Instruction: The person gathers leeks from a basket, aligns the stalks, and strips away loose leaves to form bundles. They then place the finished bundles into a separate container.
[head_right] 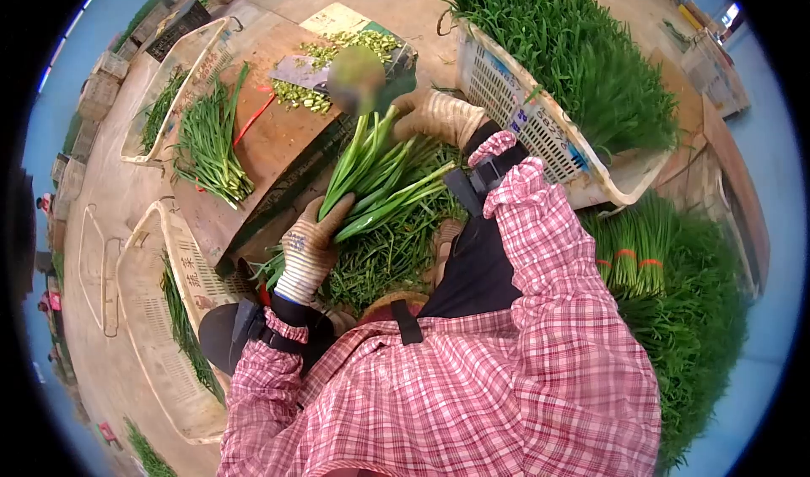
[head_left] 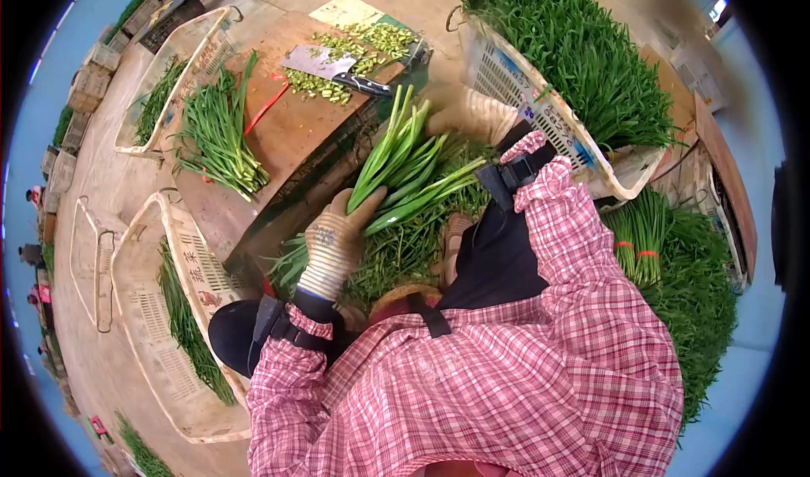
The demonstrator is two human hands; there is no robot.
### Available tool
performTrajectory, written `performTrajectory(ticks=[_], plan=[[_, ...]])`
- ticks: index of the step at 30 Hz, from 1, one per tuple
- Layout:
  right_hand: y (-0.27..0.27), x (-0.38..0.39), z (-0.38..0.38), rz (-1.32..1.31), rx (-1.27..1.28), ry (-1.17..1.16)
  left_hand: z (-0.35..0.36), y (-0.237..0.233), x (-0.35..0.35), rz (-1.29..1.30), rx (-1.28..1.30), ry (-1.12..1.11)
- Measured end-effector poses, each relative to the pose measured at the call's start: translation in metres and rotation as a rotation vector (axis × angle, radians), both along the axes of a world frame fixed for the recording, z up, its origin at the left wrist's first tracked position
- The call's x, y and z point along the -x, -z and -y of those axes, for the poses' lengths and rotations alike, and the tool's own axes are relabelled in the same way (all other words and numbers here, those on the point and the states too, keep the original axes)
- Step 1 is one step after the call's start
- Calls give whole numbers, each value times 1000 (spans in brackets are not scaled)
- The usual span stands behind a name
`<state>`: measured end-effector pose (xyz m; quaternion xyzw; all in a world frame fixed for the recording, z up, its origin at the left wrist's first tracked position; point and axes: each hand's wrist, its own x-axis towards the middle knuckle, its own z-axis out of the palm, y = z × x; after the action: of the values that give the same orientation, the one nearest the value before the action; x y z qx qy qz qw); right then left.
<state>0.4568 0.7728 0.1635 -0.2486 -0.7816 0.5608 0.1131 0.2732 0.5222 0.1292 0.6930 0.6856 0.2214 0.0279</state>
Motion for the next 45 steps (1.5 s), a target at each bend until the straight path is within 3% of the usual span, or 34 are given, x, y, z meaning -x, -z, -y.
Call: performTrajectory(ticks=[4,7,8,10,11,13,14,16,18,20,21,24,25,27,30,32,33,38,40,43,44,45], plan=[[36,13,-28,120,-464,-69,1,6,2,21,14,33],[48,-2,-52,620,-1175,100,4,6,3,24,53,29],[38,-11,-50,684,-1099,317,7,6,3,6,83,17],[12,-28,-36,531,-754,546,8,8,3,-4,109,-22],[4,-31,-25,537,-745,541,7,8,2,-12,129,-59],[-5,-32,1,314,-410,360,4,6,3,20,121,-57],[-7,-34,14,255,-370,137,4,7,4,13,123,-62],[-7,-27,42,221,-340,60,4,8,2,3,142,-78],[14,-23,40,259,-490,133,2,8,4,-12,146,-92],[19,-30,21,337,-643,352,6,12,7,-51,154,-85],[26,-35,10,203,-611,494,8,13,7,-53,128,-77],[-20,-4,23,220,-275,431,6,17,6,-79,110,-42],[-18,3,16,302,-18,298,6,18,5,-70,78,-15],[57,22,-32,322,-395,12,7,12,2,-103,94,-13],[78,19,-33,151,-514,-26,9,13,2,-105,110,-24],[83,15,-27,127,-556,27,9,13,3,-43,94,2],[83,14,-29,280,-531,27,10,14,3,-43,97,4],[60,8,-14,374,-552,44,9,13,1,37,111,28],[81,13,-29,452,-899,41,10,18,1,24,121,19],[18,-10,-22,745,-862,258,12,16,2,-2,135,3],[26,-17,-35,571,-583,353,12,14,3,-12,136,-8],[42,-17,-36,282,-528,320,11,15,4,-13,133,-10]])
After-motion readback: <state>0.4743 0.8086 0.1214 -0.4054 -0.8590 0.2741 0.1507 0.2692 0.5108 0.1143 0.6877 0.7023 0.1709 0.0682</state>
